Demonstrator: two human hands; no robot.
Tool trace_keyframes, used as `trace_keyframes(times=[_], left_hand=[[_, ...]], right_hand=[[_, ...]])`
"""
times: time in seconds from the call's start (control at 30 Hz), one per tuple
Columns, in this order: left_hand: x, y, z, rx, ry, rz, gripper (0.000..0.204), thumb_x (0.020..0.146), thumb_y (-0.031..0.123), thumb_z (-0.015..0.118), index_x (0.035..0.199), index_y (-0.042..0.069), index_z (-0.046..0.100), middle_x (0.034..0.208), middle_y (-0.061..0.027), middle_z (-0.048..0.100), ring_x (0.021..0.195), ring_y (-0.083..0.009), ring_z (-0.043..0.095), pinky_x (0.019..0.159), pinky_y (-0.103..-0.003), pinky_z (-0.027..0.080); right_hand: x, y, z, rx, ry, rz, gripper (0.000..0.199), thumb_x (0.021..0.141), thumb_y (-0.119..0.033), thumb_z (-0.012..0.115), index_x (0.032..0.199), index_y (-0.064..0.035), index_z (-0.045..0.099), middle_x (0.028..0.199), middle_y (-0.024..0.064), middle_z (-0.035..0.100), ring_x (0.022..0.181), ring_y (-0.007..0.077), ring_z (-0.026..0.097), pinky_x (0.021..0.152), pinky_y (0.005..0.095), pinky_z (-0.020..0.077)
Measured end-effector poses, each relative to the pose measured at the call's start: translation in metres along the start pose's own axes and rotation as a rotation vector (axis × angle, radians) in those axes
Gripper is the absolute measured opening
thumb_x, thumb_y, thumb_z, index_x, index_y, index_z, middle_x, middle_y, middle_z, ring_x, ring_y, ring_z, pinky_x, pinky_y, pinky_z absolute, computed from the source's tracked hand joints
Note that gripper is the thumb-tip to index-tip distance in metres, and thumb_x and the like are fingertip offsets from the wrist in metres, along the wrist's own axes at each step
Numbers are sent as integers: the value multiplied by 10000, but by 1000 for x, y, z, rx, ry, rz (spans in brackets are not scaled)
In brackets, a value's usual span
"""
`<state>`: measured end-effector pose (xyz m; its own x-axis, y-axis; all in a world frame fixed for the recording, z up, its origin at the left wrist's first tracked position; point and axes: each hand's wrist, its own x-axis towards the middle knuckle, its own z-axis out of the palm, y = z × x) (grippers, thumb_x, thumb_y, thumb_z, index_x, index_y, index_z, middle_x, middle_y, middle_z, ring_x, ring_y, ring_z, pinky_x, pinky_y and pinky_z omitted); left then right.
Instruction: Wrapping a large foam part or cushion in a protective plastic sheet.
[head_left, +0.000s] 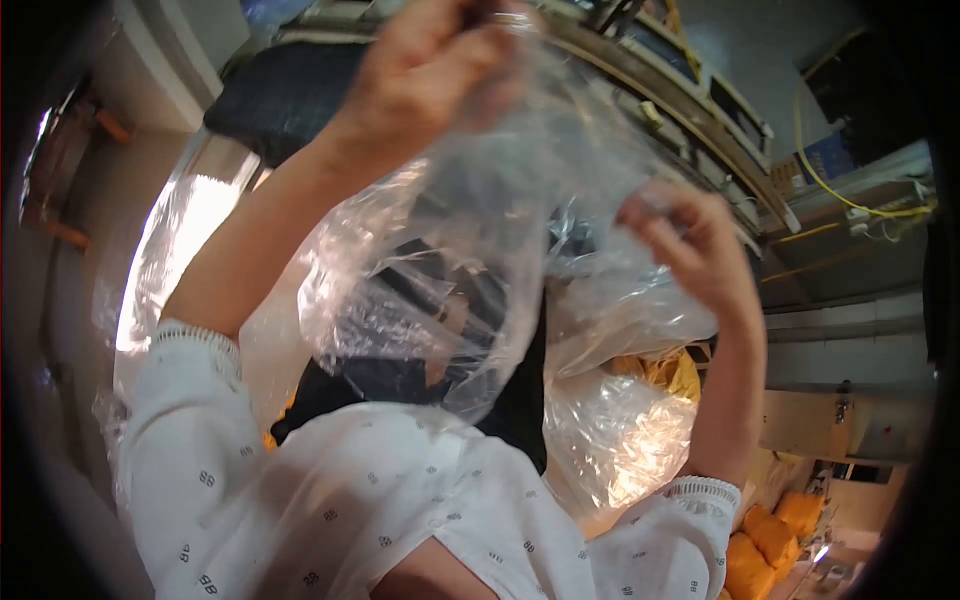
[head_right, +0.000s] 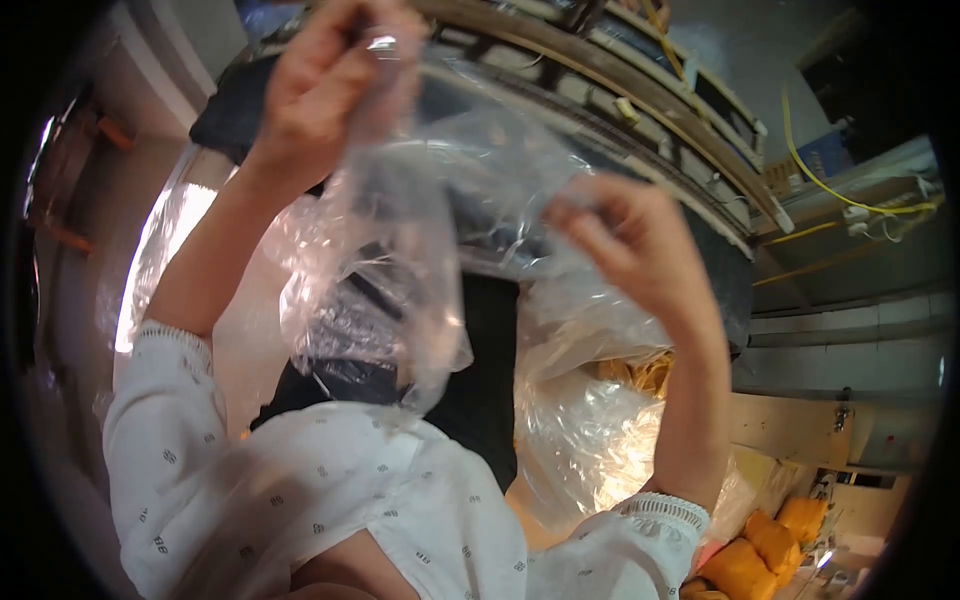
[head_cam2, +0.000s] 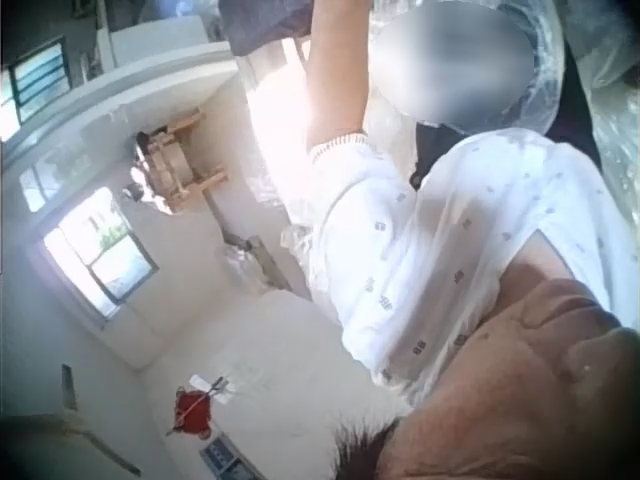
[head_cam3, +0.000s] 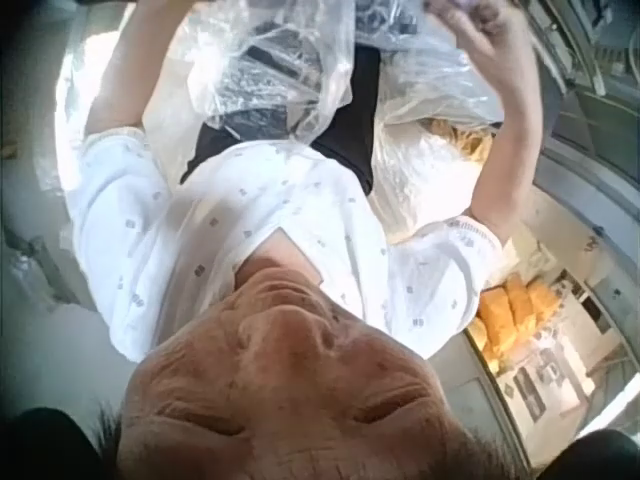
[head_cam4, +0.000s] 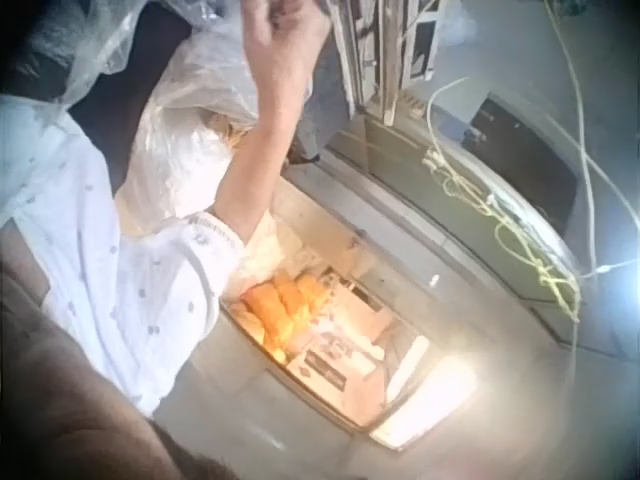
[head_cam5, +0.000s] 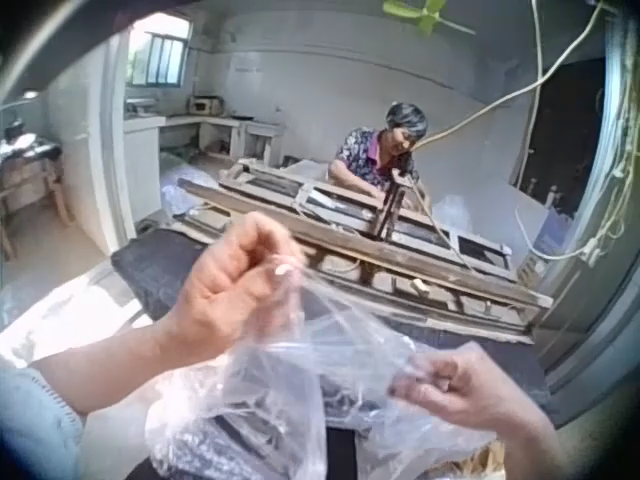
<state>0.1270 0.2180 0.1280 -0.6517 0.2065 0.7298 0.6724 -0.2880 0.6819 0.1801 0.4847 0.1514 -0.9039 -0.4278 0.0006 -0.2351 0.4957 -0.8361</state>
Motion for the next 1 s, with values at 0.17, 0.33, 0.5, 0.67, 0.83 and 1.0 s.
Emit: trace_keyframes(times=[0.17,0.33,0.5,0.67,0.83,1.0], left_hand=[[-31,21,-69,222,300,-166,115,931,169,467,1020,108,506,796,68,462,551,24,309,445,-150,228],[-68,38,-184,1023,300,-61,80,952,127,427,992,71,468,872,21,431,734,-63,391,661,-180,341],[-90,30,-268,1348,391,-170,102,956,140,415,983,43,432,835,-48,441,788,-129,442,735,-234,378],[-86,-41,-296,1502,228,-230,161,946,162,428,1015,18,451,872,-167,518,810,-316,514,766,-333,414],[-102,-116,-402,1591,114,-352,245,939,213,430,1088,20,456,974,-223,536,917,-397,521,823,-396,395],[-92,-200,-407,1676,130,-509,282,943,251,373,1076,16,456,1039,-248,538,983,-426,508,824,-453,382]], right_hand=[[-37,23,21,72,-447,10,137,858,-177,594,887,-51,639,755,-3,624,678,59,542,617,221,448],[-122,93,71,437,-932,586,266,836,-336,647,856,-71,660,691,-26,598,639,40,521,584,191,415],[-252,237,79,-689,-649,516,490,707,-602,587,851,-140,666,771,94,651,761,315,614,663,421,471],[-479,364,21,-912,-643,1237,389,674,-379,695,1027,-220,660,1033,42,648,1006,270,592,866,466,449],[-545,334,-74,-1164,-181,1577,267,803,-173,507,1010,-76,645,1104,106,610,1036,252,571,930,487,368],[-460,223,-260,-1491,1053,1018,263,840,-233,507,800,-7,636,661,162,610,651,307,613,608,402,486]])
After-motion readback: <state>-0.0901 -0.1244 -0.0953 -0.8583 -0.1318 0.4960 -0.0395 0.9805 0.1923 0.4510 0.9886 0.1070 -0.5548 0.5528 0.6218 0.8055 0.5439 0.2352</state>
